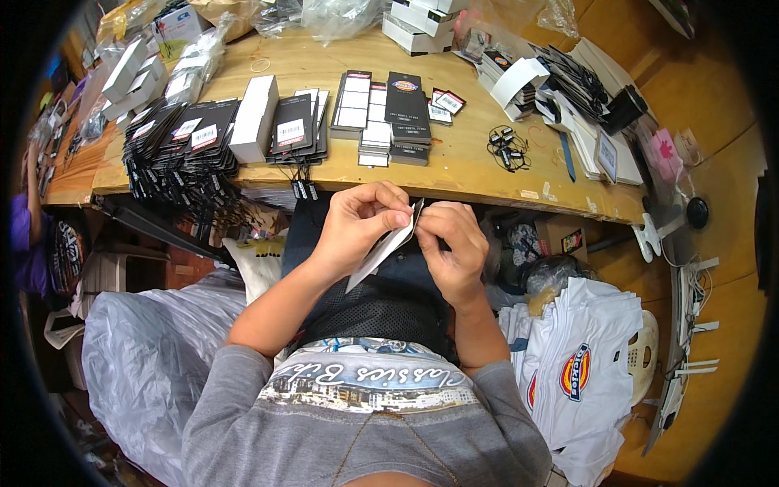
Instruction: The person sits at a cluttered table and repeatedly picks up small black tags and white labels. They attach the labels to the tags by hand, then place the completed tags into a stack on the table.
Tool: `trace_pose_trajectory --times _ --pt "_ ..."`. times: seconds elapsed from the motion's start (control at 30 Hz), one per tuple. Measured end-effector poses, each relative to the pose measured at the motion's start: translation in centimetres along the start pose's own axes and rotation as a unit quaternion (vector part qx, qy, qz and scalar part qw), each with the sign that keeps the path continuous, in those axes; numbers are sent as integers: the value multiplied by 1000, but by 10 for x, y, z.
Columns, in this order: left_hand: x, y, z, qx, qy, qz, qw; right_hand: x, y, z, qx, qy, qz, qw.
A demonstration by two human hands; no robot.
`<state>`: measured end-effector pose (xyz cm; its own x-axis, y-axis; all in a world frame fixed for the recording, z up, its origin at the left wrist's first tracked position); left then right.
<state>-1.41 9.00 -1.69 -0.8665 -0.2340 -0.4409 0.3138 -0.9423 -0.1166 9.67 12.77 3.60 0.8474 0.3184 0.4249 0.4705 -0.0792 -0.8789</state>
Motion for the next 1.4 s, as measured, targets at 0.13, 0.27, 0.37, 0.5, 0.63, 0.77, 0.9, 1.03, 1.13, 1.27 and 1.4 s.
trace_pose_trajectory --times 0.13,0.27,0.37,0.5,0.63,0.77,0.9,1.03,1.13,1.27,1.4 --pt "-2 6 6 -31 -61 29 997 -9 17 14 -124 -90 -16 988" --pt "4 10 24 -68 -80 25 994 -23 55 39 -339 -320 -52 883" --pt "18 10 29 -74 -20 47 996 -15 69 49 -379 -315 -62 868" --pt "19 12 26 -40 -19 62 997 -3 62 48 -379 -393 -13 838" --pt "12 9 23 -35 -64 67 995 3 53 46 -380 -427 26 820" --pt "-3 7 19 -20 -129 36 991 7 54 48 -383 -424 52 819" --pt "-18 6 16 -15 -205 14 979 11 40 43 -319 -364 79 871" --pt "-19 6 12 15 -191 27 981 17 29 34 -284 -321 93 899" --pt "-19 7 13 20 -176 30 984 19 27 31 -279 -308 96 904" --pt "-21 7 17 6 -197 31 980 19 25 30 -281 -297 85 909" --pt "-23 6 20 -8 -287 22 958 19 19 26 -267 -264 47 925"
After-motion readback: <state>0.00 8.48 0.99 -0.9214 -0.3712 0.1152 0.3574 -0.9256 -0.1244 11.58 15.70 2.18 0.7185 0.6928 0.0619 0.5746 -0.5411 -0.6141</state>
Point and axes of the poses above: each hand's wrist, its own y-axis away from the middle knuckle, its own x-axis out of the back of the hand, z = x × y, the point moved 7 cm from there along -y, towards the middle knuckle, and after that the axes turned 11 degrees about x, right-handed, at the moved point
